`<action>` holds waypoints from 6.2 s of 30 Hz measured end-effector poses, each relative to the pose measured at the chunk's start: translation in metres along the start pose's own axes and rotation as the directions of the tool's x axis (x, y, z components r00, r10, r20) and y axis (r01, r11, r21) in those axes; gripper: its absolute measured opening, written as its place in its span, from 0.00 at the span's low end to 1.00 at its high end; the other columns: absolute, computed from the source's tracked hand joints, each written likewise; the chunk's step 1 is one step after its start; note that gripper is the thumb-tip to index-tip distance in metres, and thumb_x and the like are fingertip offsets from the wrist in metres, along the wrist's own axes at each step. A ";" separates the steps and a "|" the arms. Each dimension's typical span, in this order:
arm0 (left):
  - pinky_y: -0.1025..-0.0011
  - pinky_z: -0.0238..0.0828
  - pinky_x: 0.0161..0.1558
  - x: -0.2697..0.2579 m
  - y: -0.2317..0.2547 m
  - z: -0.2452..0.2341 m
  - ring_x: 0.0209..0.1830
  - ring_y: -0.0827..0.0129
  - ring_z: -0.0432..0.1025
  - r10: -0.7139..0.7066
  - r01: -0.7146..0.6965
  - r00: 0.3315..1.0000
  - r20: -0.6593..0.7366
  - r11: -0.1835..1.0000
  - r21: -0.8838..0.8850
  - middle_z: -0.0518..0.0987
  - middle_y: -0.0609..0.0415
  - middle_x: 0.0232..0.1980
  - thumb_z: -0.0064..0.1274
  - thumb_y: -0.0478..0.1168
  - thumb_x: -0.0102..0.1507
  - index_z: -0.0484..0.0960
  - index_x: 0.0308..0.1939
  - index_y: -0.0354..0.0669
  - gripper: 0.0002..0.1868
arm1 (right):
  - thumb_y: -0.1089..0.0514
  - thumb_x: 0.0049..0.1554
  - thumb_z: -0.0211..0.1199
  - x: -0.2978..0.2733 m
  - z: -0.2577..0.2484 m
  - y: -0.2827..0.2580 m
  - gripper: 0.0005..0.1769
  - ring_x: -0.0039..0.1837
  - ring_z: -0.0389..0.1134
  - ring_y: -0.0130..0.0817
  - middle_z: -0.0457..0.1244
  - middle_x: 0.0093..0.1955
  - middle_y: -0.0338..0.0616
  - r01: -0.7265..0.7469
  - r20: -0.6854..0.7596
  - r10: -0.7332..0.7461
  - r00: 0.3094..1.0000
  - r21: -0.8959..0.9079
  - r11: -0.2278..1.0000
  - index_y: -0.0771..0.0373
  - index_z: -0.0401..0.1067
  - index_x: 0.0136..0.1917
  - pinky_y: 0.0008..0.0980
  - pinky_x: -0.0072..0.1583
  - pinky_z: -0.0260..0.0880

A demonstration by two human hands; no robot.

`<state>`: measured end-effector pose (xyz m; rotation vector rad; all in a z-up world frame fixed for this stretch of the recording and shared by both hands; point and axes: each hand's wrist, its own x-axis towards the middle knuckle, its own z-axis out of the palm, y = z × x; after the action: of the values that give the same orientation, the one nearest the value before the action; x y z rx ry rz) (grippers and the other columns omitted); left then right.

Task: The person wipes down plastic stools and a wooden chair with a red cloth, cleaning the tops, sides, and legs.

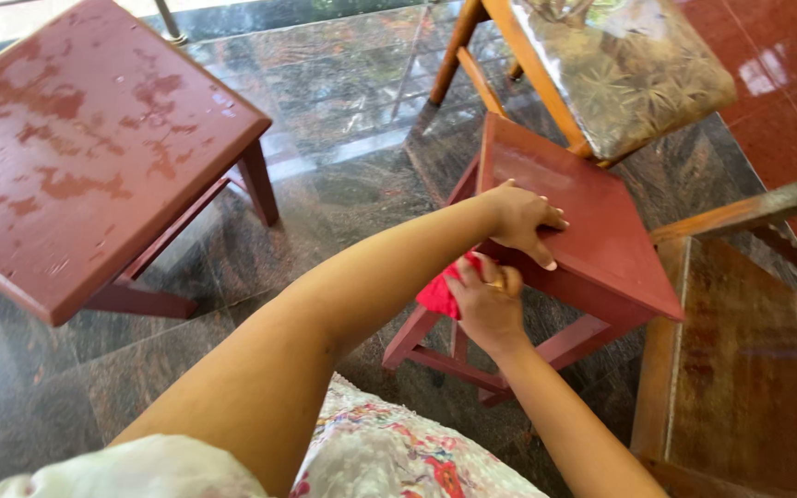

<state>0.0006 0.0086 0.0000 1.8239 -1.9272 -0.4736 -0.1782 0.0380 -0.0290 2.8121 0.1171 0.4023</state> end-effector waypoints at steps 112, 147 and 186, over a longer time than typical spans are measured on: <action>0.52 0.64 0.57 -0.013 0.049 -0.031 0.60 0.56 0.73 -0.140 0.119 0.987 0.084 0.970 0.213 0.79 0.55 0.58 0.64 0.60 0.50 0.70 0.66 0.58 0.42 | 0.54 0.37 0.78 -0.228 0.084 0.026 0.35 0.68 0.55 0.62 0.57 0.65 0.53 -0.798 -0.049 0.830 0.556 0.249 0.550 0.44 0.74 0.59 0.57 0.67 0.61; 0.21 0.51 0.61 0.005 0.100 0.009 0.71 0.35 0.59 -0.307 0.289 0.951 -0.029 0.858 0.425 0.70 0.43 0.65 0.64 0.69 0.53 0.64 0.65 0.54 0.45 | 0.68 0.45 0.65 -0.247 0.125 0.022 0.26 0.68 0.61 0.59 0.57 0.65 0.56 -0.775 -0.054 0.981 0.186 0.606 0.181 0.56 0.69 0.58 0.52 0.69 0.63; 0.23 0.51 0.61 0.000 0.098 0.005 0.70 0.30 0.59 -0.275 0.275 0.960 -0.056 0.881 0.385 0.68 0.39 0.67 0.63 0.69 0.53 0.63 0.65 0.55 0.45 | 0.54 0.65 0.52 -0.159 0.093 0.076 0.19 0.72 0.59 0.54 0.63 0.68 0.55 -0.246 0.435 0.413 0.800 -0.391 0.887 0.65 0.77 0.61 0.55 0.69 0.55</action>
<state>-0.0849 0.0150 0.0482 2.3703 -1.8682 -0.1794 -0.3008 -0.0800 -0.1326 2.5050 -0.5244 -0.2509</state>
